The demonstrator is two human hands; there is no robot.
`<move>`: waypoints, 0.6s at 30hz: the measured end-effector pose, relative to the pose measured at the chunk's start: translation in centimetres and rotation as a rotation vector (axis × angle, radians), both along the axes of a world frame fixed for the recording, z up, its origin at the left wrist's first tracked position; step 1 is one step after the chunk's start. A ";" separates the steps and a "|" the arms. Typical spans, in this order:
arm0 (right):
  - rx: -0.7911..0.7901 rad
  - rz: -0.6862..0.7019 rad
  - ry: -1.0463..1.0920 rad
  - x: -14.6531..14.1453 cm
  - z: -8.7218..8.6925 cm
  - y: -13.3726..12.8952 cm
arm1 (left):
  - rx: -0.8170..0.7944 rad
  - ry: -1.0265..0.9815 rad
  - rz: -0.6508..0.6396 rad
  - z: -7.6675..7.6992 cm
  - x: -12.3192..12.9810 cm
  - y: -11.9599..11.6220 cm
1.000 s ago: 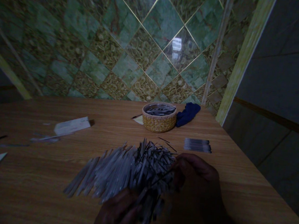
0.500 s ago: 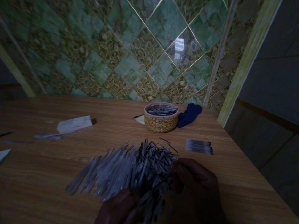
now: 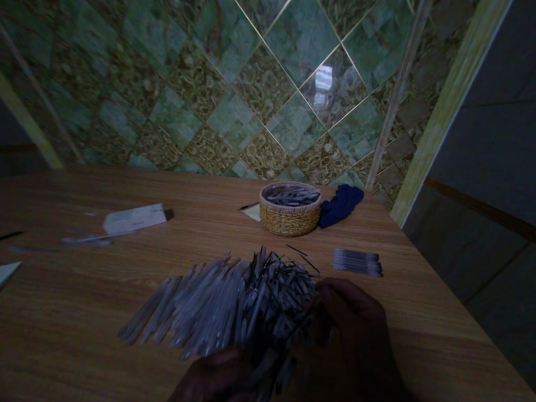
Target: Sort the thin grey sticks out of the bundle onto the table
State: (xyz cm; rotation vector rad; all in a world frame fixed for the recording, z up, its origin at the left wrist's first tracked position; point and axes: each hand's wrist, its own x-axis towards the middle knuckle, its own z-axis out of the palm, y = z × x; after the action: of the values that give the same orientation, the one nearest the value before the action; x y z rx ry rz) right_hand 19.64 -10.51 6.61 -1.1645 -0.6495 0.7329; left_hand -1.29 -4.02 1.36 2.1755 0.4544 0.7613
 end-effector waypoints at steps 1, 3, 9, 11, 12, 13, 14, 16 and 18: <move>-0.013 0.015 0.002 -0.2 -0.2 0.1 | -0.017 0.029 -0.025 0.0 -0.1 0.0; -0.051 0.065 0.014 -0.7 -0.8 0.1 | -0.049 0.070 -0.039 0.1 -0.2 0.0; -0.118 0.399 -0.094 -2.4 -4.1 -0.2 | -0.088 0.092 0.039 -0.2 -0.3 0.1; -0.157 0.421 -0.169 -2.1 -4.4 -0.2 | -0.077 0.067 0.057 -0.1 -0.3 0.2; -0.178 0.415 -0.212 -1.8 -4.2 -0.2 | -0.060 0.047 0.057 -0.1 -0.3 0.2; -0.198 0.407 -0.275 -1.4 -3.9 -0.1 | -0.040 0.027 0.055 0.0 -0.3 0.3; -0.224 0.403 -0.363 -0.9 -3.5 0.0 | -0.026 0.009 0.057 0.1 -0.3 0.3; -0.279 0.399 -0.597 0.0 -2.7 0.2 | -0.028 -0.002 0.083 0.2 -0.3 0.3; -0.312 0.398 -0.834 0.9 -2.0 0.4 | -0.035 0.000 0.108 0.0 -0.4 0.3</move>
State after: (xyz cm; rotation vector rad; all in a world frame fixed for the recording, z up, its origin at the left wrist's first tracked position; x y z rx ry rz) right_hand 20.53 -10.14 4.64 -1.6639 -1.5363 0.6759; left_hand -1.67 -3.67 1.37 2.1319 0.5850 0.8052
